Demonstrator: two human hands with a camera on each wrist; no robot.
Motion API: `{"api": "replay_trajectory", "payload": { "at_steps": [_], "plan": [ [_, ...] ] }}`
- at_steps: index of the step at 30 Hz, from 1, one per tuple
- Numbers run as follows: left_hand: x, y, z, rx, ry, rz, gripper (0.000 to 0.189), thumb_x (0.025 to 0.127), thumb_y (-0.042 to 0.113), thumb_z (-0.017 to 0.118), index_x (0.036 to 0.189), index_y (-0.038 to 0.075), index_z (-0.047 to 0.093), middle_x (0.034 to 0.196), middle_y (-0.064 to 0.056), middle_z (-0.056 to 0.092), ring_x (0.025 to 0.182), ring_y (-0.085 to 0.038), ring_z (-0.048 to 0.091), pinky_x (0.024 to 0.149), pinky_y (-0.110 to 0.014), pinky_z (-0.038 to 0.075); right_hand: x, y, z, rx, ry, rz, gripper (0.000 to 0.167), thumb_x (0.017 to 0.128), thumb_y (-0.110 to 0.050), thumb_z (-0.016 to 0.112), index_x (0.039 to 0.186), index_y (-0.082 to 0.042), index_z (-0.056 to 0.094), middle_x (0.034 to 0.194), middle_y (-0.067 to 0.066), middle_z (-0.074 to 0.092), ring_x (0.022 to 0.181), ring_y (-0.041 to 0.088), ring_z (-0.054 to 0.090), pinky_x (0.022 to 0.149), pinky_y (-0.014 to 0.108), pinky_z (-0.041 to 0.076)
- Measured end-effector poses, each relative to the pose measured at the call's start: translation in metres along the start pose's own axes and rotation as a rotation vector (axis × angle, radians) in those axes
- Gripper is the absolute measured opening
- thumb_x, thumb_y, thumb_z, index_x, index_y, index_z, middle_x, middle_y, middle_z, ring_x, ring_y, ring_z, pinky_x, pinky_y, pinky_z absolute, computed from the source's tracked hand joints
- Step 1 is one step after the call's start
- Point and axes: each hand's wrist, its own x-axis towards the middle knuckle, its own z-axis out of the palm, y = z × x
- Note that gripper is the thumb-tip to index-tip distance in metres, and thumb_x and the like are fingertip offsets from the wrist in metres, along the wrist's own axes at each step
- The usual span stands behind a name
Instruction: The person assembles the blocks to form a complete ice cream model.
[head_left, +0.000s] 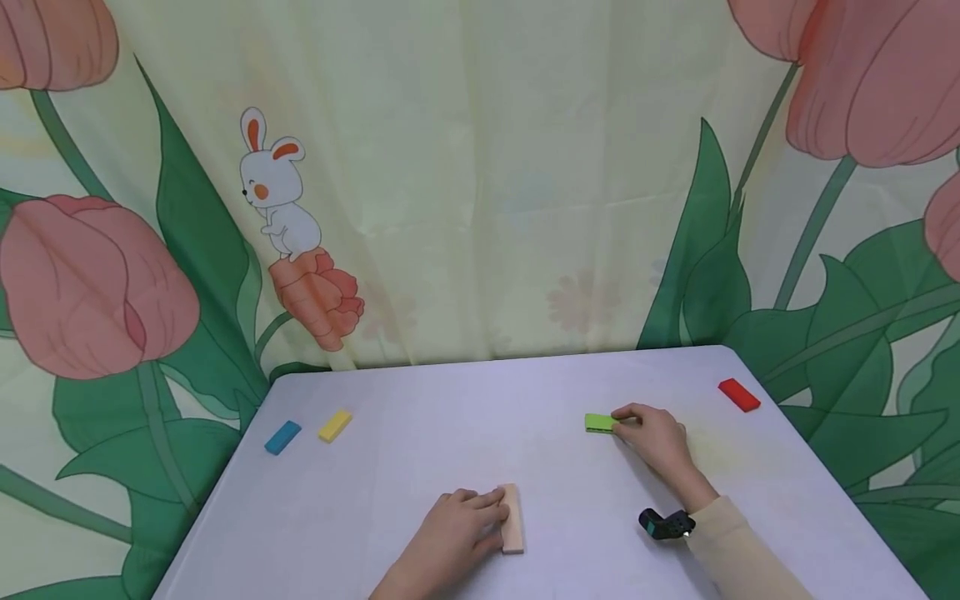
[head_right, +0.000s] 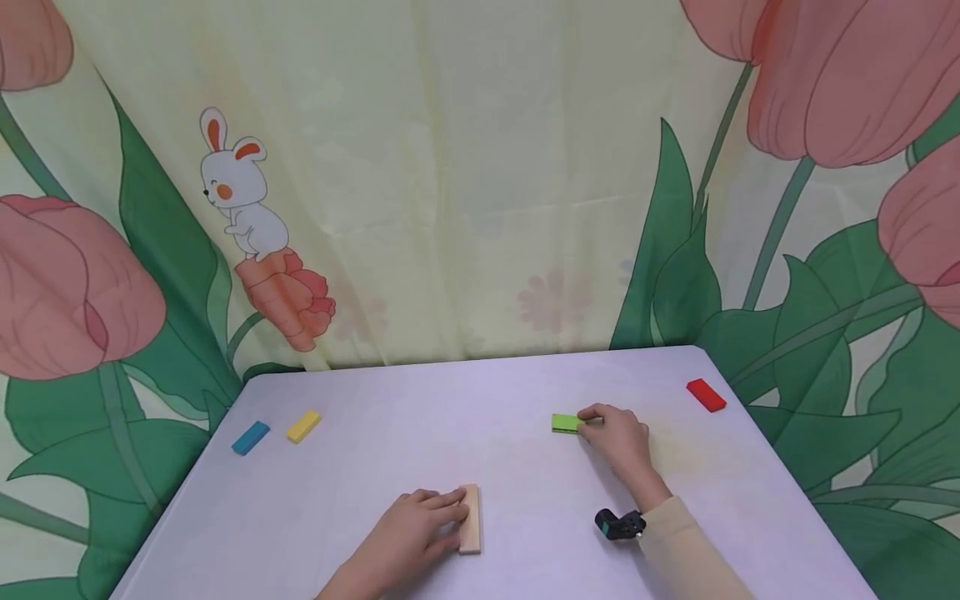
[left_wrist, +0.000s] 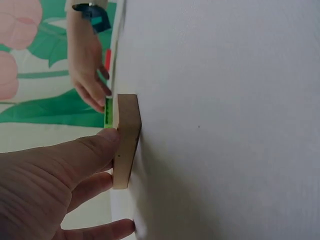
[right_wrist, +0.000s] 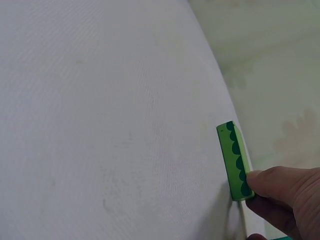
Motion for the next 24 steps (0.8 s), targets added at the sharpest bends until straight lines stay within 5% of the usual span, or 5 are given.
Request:
{"api": "replay_trajectory", "payload": {
  "at_steps": [10, 19, 24],
  "plan": [
    [0.007, 0.012, -0.003, -0.019, -0.089, -0.022, 0.04, 0.091, 0.043, 0.076, 0.129, 0.036, 0.071, 0.146, 0.011, 0.061, 0.119, -0.02, 0.064, 0.091, -0.039, 0.052, -0.001, -0.015, 0.01, 0.004, 0.017, -0.029, 0.027, 0.094, -0.022, 0.072, 0.117, -0.011, 0.076, 0.122, 0.015, 0.074, 0.121, 0.04, 0.063, 0.099, 0.061, 0.041],
    [0.015, 0.024, 0.005, 0.012, -0.054, 0.024, 0.034, 0.091, 0.041, 0.077, 0.124, 0.034, 0.073, 0.144, 0.011, 0.063, 0.117, -0.017, 0.065, 0.089, -0.035, 0.051, -0.004, -0.022, 0.015, 0.026, 0.024, -0.035, 0.024, 0.093, -0.021, 0.074, 0.115, -0.012, 0.077, 0.122, 0.014, 0.075, 0.121, 0.039, 0.064, 0.099, 0.06, 0.043],
    [0.019, 0.032, 0.005, 0.012, -0.107, -0.003, 0.037, 0.091, 0.044, 0.076, 0.126, 0.035, 0.072, 0.145, 0.013, 0.062, 0.119, -0.017, 0.064, 0.09, -0.037, 0.052, -0.004, -0.024, 0.024, 0.042, 0.01, -0.036, 0.023, 0.093, -0.022, 0.075, 0.114, -0.014, 0.078, 0.121, 0.013, 0.075, 0.121, 0.038, 0.064, 0.098, 0.06, 0.042]
  ]
}}
